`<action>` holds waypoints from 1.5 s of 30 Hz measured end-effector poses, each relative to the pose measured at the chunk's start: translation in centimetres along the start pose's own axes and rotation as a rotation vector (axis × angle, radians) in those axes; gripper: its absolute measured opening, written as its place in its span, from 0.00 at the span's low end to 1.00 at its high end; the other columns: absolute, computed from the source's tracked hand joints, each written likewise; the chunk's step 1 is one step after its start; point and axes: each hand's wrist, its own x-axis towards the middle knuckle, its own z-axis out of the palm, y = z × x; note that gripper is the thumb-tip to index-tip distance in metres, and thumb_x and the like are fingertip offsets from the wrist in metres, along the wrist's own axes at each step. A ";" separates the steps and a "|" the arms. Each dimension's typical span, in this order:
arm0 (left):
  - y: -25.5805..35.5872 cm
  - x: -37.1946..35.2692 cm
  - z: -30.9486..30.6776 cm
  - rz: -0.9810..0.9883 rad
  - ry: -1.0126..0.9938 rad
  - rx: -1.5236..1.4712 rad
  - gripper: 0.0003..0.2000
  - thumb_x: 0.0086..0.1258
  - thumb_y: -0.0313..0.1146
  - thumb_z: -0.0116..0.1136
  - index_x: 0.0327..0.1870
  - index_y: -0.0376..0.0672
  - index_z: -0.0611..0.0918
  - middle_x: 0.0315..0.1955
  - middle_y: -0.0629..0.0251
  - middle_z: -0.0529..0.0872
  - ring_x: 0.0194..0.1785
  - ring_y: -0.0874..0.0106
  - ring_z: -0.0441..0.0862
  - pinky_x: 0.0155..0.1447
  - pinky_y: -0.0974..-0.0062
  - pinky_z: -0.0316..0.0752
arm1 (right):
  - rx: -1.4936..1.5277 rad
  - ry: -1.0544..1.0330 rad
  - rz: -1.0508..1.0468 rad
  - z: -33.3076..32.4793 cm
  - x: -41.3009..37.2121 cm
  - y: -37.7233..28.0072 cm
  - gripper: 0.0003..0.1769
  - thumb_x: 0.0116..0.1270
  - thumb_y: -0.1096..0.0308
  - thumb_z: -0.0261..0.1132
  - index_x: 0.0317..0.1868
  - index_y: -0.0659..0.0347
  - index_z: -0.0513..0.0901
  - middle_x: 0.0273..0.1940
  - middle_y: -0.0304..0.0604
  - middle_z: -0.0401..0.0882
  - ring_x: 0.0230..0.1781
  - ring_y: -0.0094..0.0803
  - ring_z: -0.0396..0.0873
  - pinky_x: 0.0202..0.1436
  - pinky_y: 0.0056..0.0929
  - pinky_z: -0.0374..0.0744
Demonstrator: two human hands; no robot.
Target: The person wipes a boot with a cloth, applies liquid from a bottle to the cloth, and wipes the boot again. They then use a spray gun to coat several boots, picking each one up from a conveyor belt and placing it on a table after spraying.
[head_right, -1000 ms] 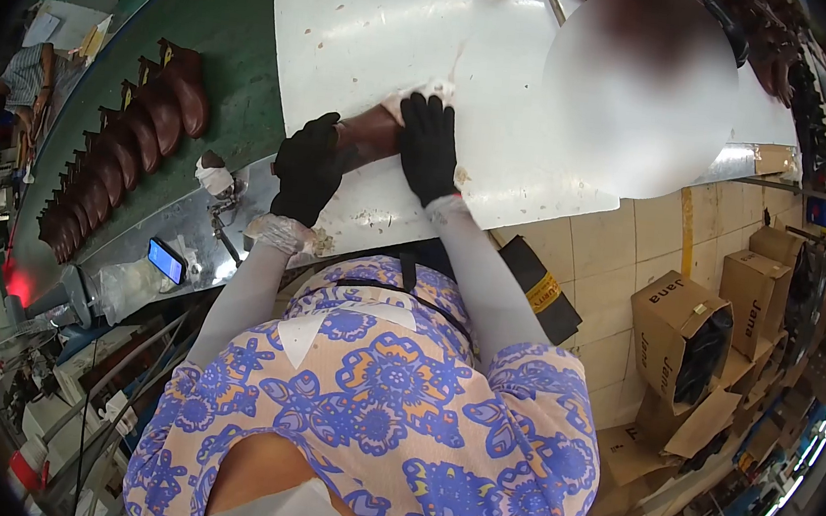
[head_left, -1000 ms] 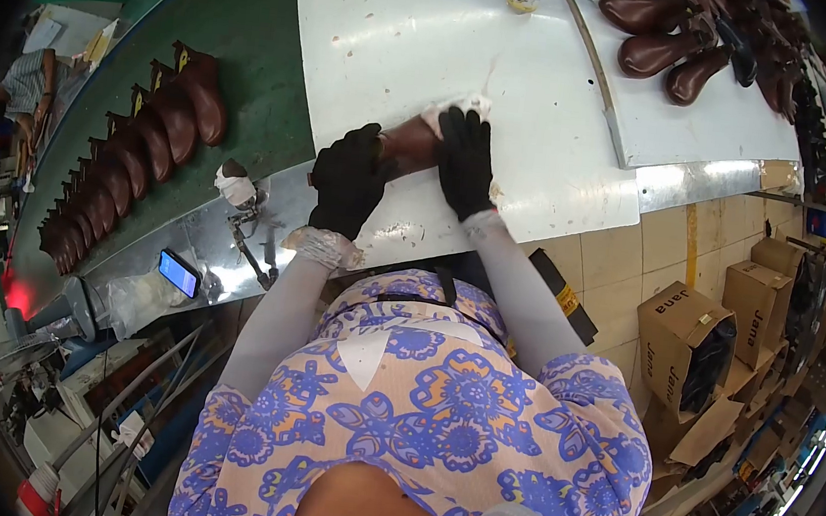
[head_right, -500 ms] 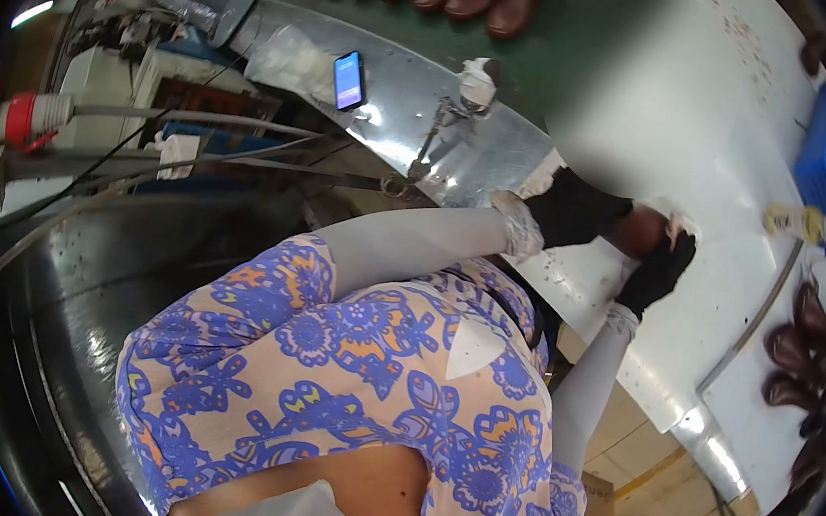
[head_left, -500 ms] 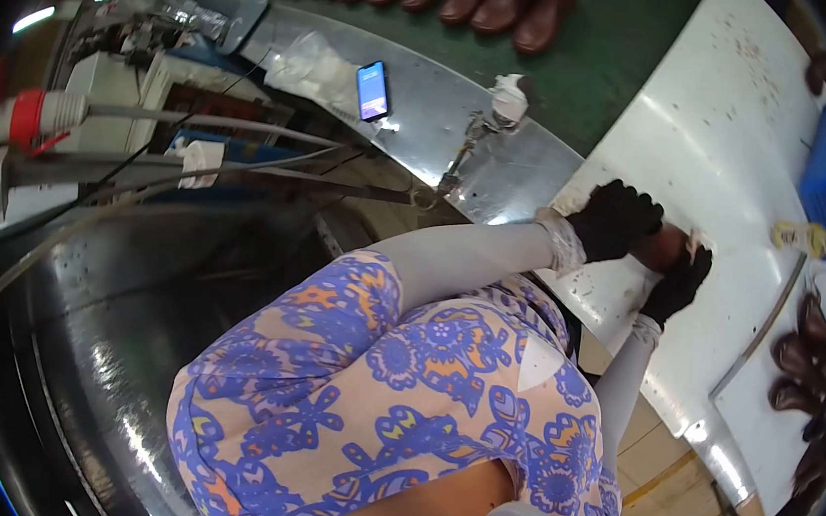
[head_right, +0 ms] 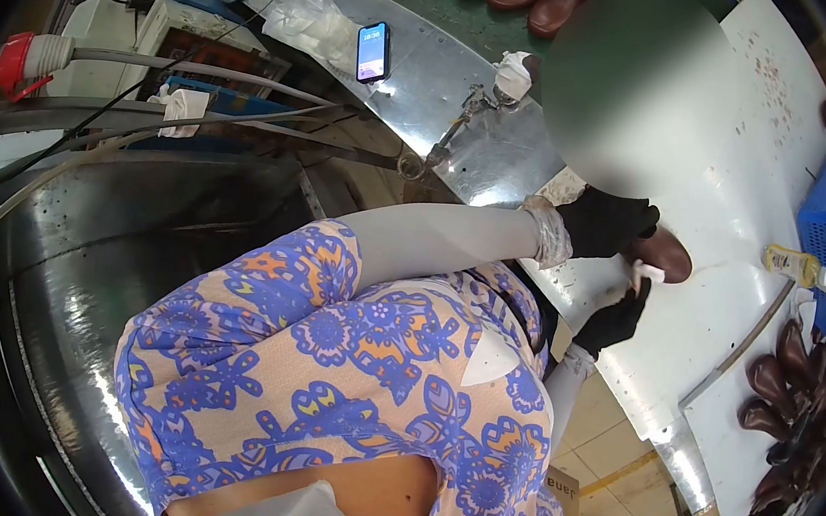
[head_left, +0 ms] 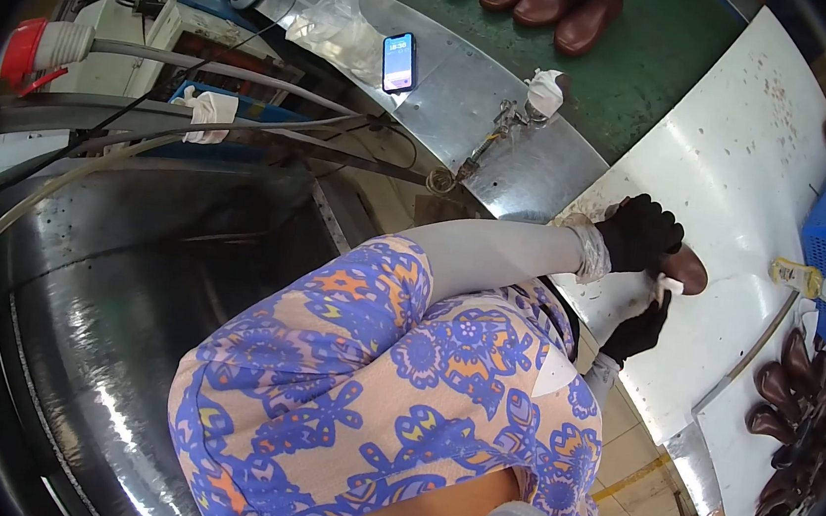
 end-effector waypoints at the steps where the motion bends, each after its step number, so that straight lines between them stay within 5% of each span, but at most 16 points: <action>1: 0.0 0.1 0.0 -0.001 0.003 -0.003 0.10 0.56 0.35 0.60 0.38 0.48 0.77 0.28 0.64 0.78 0.32 0.65 0.78 0.38 0.65 0.70 | 0.079 0.077 -0.057 -0.5 0.7 0.4 0.20 0.71 0.77 0.47 0.62 0.71 0.71 0.63 0.47 0.70 0.65 0.36 0.68 0.69 0.35 0.63; 3: -0.1 0.0 -0.2 0.002 0.014 -0.035 0.09 0.56 0.36 0.60 0.36 0.48 0.77 0.28 0.64 0.78 0.31 0.65 0.78 0.38 0.65 0.70 | 0.407 0.183 -0.167 -1.1 3.1 -0.7 0.20 0.71 0.77 0.46 0.61 0.72 0.71 0.62 0.48 0.72 0.62 0.35 0.70 0.66 0.32 0.67; 7: 0.1 0.2 -0.5 -0.009 -0.031 -0.021 0.07 0.56 0.35 0.60 0.34 0.48 0.78 0.27 0.63 0.79 0.31 0.65 0.79 0.39 0.65 0.70 | -0.101 0.043 -0.344 -2.6 10.3 3.3 0.17 0.72 0.74 0.47 0.58 0.67 0.75 0.55 0.47 0.77 0.58 0.35 0.74 0.62 0.34 0.70; 9: 0.1 0.2 -0.6 -0.020 -0.053 -0.005 0.06 0.56 0.34 0.60 0.32 0.48 0.78 0.27 0.63 0.79 0.31 0.65 0.79 0.39 0.65 0.70 | -0.362 -0.279 -0.474 -2.1 12.8 4.2 0.16 0.72 0.71 0.48 0.54 0.63 0.77 0.53 0.47 0.78 0.54 0.38 0.76 0.58 0.34 0.73; 13: 0.2 0.1 -0.5 -0.043 -0.027 -0.023 0.06 0.56 0.34 0.60 0.33 0.47 0.79 0.27 0.64 0.79 0.32 0.65 0.79 0.39 0.65 0.70 | -0.829 -0.589 -0.641 -1.9 16.8 5.8 0.15 0.72 0.67 0.49 0.50 0.60 0.79 0.47 0.45 0.81 0.47 0.42 0.78 0.51 0.34 0.75; 16: 0.1 0.2 -0.6 -0.018 -0.030 0.004 0.08 0.55 0.35 0.61 0.34 0.47 0.79 0.28 0.64 0.79 0.32 0.65 0.79 0.40 0.66 0.70 | -0.692 -0.605 -0.581 -2.7 17.8 7.3 0.15 0.72 0.67 0.50 0.50 0.61 0.80 0.46 0.45 0.82 0.46 0.39 0.80 0.51 0.31 0.76; 17: 0.2 0.2 -0.8 -0.023 -0.048 0.010 0.08 0.55 0.35 0.61 0.34 0.47 0.79 0.28 0.64 0.79 0.32 0.66 0.79 0.40 0.66 0.70 | -0.326 -0.543 -0.375 -2.9 16.8 6.2 0.13 0.72 0.68 0.52 0.49 0.61 0.80 0.44 0.44 0.83 0.42 0.39 0.82 0.46 0.32 0.79; 21: 0.0 0.0 -0.2 -0.050 0.002 -0.055 0.07 0.54 0.34 0.60 0.34 0.47 0.78 0.27 0.66 0.79 0.32 0.67 0.78 0.39 0.67 0.68 | -0.091 -0.281 0.024 -3.3 13.8 4.3 0.16 0.72 0.64 0.55 0.53 0.63 0.80 0.48 0.46 0.83 0.44 0.29 0.82 0.47 0.27 0.78; 28: 0.3 0.0 0.6 -0.067 -0.012 -0.002 0.07 0.56 0.38 0.58 0.31 0.46 0.78 0.24 0.67 0.79 0.30 0.70 0.78 0.36 0.68 0.65 | -0.479 0.260 0.000 -0.4 8.3 4.5 0.23 0.76 0.58 0.48 0.62 0.63 0.73 0.55 0.43 0.79 0.52 0.35 0.80 0.53 0.27 0.78; 34: 0.8 0.1 1.7 -0.059 0.072 0.107 0.09 0.57 0.41 0.56 0.31 0.46 0.78 0.24 0.68 0.78 0.29 0.70 0.76 0.36 0.67 0.64 | -0.685 0.291 0.131 2.1 5.5 2.4 0.21 0.75 0.62 0.48 0.58 0.68 0.74 0.50 0.53 0.81 0.42 0.39 0.83 0.44 0.31 0.81; 36: 0.8 0.1 1.2 -0.075 0.120 0.092 0.08 0.54 0.41 0.57 0.26 0.48 0.78 0.22 0.69 0.79 0.28 0.71 0.77 0.34 0.67 0.63 | -0.054 0.314 0.404 3.0 4.6 0.5 0.20 0.75 0.61 0.50 0.54 0.70 0.76 0.44 0.49 0.82 0.37 0.33 0.80 0.41 0.29 0.80; 38: 0.7 0.2 1.0 -0.091 0.167 0.079 0.07 0.52 0.40 0.58 0.22 0.50 0.79 0.20 0.70 0.79 0.27 0.71 0.77 0.33 0.68 0.63 | -0.072 0.263 0.331 3.0 3.3 2.8 0.20 0.75 0.59 0.51 0.52 0.70 0.77 0.42 0.43 0.81 0.36 0.29 0.77 0.39 0.28 0.80; 40: 1.2 0.4 1.5 -0.073 0.128 0.054 0.07 0.51 0.40 0.58 0.20 0.49 0.78 0.18 0.70 0.78 0.25 0.71 0.76 0.32 0.68 0.62 | 0.239 0.187 0.383 2.8 2.2 3.0 0.18 0.74 0.62 0.52 0.51 0.71 0.77 0.42 0.43 0.81 0.36 0.29 0.78 0.41 0.27 0.79; 42: 1.5 0.6 2.3 -0.096 0.130 0.106 0.07 0.51 0.40 0.58 0.20 0.49 0.79 0.17 0.70 0.77 0.24 0.71 0.76 0.32 0.68 0.62 | 0.204 0.092 0.278 2.4 1.1 2.8 0.15 0.71 0.66 0.56 0.49 0.71 0.78 0.43 0.45 0.82 0.40 0.30 0.79 0.44 0.27 0.78; 45: 1.8 0.5 3.4 -0.116 0.115 0.178 0.06 0.52 0.39 0.57 0.22 0.47 0.78 0.19 0.68 0.77 0.26 0.71 0.75 0.33 0.68 0.62 | -0.204 -0.370 -0.079 0.9 0.4 -0.5 0.14 0.63 0.78 0.57 0.49 0.73 0.79 0.50 0.51 0.80 0.48 0.33 0.78 0.51 0.29 0.76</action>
